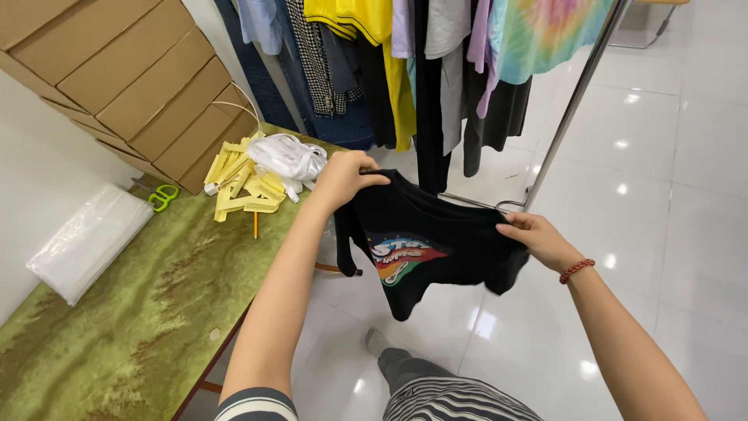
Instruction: The person unpacks a yellow shirt from a cardboard box, places it on a hanger, and hangs it on a clothing rack. They then fold a light blue shirt and a black shirt on a table.
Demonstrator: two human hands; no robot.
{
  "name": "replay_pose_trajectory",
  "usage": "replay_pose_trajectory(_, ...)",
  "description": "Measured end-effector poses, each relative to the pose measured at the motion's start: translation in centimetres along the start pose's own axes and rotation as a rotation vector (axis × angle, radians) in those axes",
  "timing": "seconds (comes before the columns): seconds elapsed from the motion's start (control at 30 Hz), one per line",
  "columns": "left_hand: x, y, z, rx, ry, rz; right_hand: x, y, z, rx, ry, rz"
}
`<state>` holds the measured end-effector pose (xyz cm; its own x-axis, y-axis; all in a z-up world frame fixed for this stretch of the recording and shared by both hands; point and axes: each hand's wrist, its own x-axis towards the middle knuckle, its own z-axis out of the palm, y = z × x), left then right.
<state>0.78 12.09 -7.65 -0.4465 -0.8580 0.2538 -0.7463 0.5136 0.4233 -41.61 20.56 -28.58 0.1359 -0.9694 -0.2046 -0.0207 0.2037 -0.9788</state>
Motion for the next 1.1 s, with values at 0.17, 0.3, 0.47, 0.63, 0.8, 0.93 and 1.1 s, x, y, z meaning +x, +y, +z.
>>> replay_pose_trajectory(0.17, -0.2, -3.1, 3.5, -0.19, -0.077, -0.176, -2.0, -4.8, -1.6, 0.055, 0.089, -0.003)
replay_pose_trajectory(0.3, 0.7, -4.9, 8.7, -0.415, -0.097, -0.449, -2.2, -6.7, -2.8, 0.124, 0.164, 0.042)
replay_pose_trajectory(0.47, 4.4, 0.0, 20.0, -0.899, 0.082, -0.655, -0.4, -6.1, -1.2, 0.226, 0.299, 0.062)
replay_pose_trajectory(0.63, 6.6, 8.6, 26.2, -1.024, 0.047, -0.512, -2.8, -11.4, 5.0, 0.246, 0.369, -0.008)
replay_pose_trajectory(0.8, 6.0, 13.7, 25.4, -1.019, 0.041, -0.474, -5.4, -14.8, 7.4, 0.193, 0.483, -0.113)
replay_pose_trajectory(0.93, 5.8, 15.4, 23.6, -1.099, 0.075, -0.394, -7.7, -17.8, 8.3, 0.158, 0.506, -0.116)
replay_pose_trajectory(1.1, 4.6, 17.8, 18.9, -1.12, 0.082, -0.183, -8.3, -18.0, 6.9, -0.076, 0.585, -0.292)
